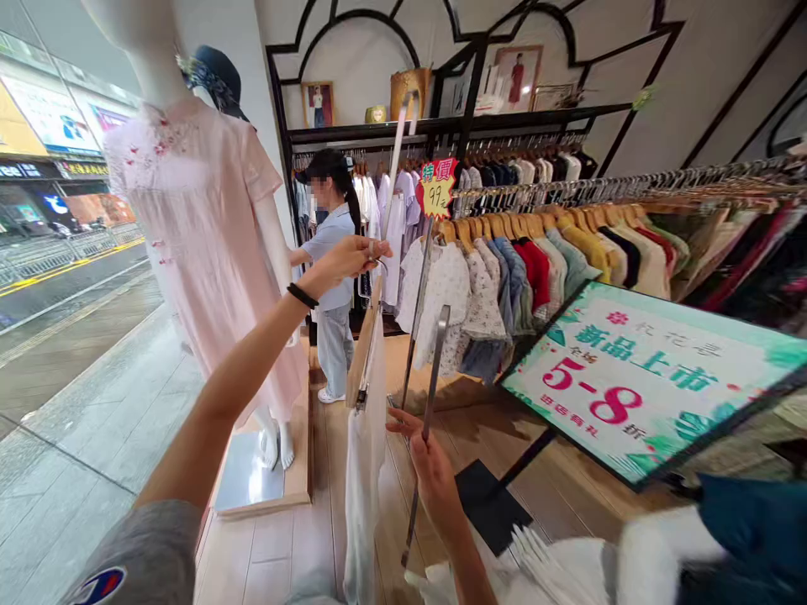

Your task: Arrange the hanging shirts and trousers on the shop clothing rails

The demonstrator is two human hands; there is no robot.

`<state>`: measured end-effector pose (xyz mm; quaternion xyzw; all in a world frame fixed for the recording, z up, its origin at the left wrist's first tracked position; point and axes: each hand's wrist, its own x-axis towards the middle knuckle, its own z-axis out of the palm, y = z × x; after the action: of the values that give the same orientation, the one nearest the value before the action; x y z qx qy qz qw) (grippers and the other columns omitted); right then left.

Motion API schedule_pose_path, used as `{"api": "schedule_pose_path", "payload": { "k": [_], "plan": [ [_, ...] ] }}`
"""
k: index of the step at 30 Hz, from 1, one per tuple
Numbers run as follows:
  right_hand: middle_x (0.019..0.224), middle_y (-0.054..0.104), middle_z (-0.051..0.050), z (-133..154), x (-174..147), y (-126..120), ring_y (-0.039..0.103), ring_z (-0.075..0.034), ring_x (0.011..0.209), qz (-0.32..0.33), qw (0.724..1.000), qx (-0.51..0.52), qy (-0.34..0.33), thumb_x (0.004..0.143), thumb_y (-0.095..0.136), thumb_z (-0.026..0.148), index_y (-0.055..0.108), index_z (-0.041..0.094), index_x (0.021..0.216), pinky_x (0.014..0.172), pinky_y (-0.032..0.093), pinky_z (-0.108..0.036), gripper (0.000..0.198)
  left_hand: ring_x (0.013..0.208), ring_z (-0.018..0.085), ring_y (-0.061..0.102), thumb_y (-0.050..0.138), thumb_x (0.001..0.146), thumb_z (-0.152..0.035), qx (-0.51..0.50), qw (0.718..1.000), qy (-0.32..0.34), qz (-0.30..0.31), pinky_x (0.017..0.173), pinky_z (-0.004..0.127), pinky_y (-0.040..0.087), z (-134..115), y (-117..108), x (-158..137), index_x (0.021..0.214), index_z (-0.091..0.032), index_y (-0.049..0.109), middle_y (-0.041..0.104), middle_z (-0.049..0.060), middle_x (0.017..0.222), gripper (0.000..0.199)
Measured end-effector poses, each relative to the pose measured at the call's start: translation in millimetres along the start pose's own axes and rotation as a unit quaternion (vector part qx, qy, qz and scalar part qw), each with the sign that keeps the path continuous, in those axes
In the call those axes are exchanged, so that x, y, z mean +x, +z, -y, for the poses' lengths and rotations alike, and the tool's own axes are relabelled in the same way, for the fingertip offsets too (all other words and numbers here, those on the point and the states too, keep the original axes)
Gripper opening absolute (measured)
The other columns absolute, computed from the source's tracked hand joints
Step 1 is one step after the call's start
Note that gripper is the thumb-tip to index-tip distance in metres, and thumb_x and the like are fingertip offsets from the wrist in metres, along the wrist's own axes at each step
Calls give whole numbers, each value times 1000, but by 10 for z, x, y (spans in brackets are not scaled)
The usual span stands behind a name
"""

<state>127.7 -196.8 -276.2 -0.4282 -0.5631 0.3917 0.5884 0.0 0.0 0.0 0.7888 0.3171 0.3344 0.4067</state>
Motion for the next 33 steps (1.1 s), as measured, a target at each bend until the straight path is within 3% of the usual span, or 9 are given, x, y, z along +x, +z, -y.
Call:
{"api": "schedule_pose_path", "payload": {
  "k": [6,12,17,20,23,26,29,33],
  "plan": [
    [145,47,-17,-414,699,91,52,-30,130,-38,999,21,-5,92,46,73,53,19,131,75,59,-30,67,42,4,21,42,102,-13,-30,1000,2,-6,44,21,12,599,-94,998,80,-8,61,34,-5,50,29],
    [140,50,-20,-831,1668,152,56,-28,123,-64,997,16,-42,85,57,74,54,16,122,98,54,-42,69,40,4,21,46,101,-21,-19,1000,17,-14,43,20,11,1209,-370,2056,80,-9,63,37,-4,51,30],
    [134,55,-16,-961,2350,70,57,-27,121,-95,995,-13,-11,85,61,68,51,17,87,88,56,-36,52,41,4,22,49,100,-24,-14,999,49,-17,44,20,12,1528,-551,2852,82,-11,64,38,-3,55,27],
    [132,55,-15,-1079,2676,-10,59,-24,114,-114,993,-19,15,90,53,66,53,18,92,78,56,-30,49,43,4,22,52,101,-31,-20,998,51,-17,45,20,13,1682,-587,3260,83,-12,63,39,-2,56,28],
    [103,61,-11,-1261,3004,-98,59,-17,81,-137,990,-35,29,96,39,68,56,16,102,66,51,-27,55,43,4,21,52,101,-33,-15,999,45,-20,46,20,13,1855,-586,3638,82,-12,62,39,-2,56,30],
    [71,47,-3,-1464,3369,-194,45,-14,64,-174,982,-71,21,95,31,74,51,17,80,61,41,-25,62,43,4,20,49,99,-30,-10,998,55,-11,45,19,12,2071,-584,4033,83,-11,64,39,-3,55,29],
    [67,38,-1,-1644,3735,-296,39,-14,62,-190,978,-87,13,94,29,77,38,18,69,58,35,-25,64,43,5,23,51,95,-30,2,998,63,-12,45,18,14,2318,-595,4441,84,-9,66,39,-3,53,28],
    [68,38,-1,-1858,4214,-473,38,-13,61,-176,980,-95,15,99,24,70,39,19,74,56,35,-24,59,44,5,27,59,88,-39,-2,997,70,-16,46,19,16,2668,-601,5016,85,-7,68,39,-4,52,33]
  ]
}}
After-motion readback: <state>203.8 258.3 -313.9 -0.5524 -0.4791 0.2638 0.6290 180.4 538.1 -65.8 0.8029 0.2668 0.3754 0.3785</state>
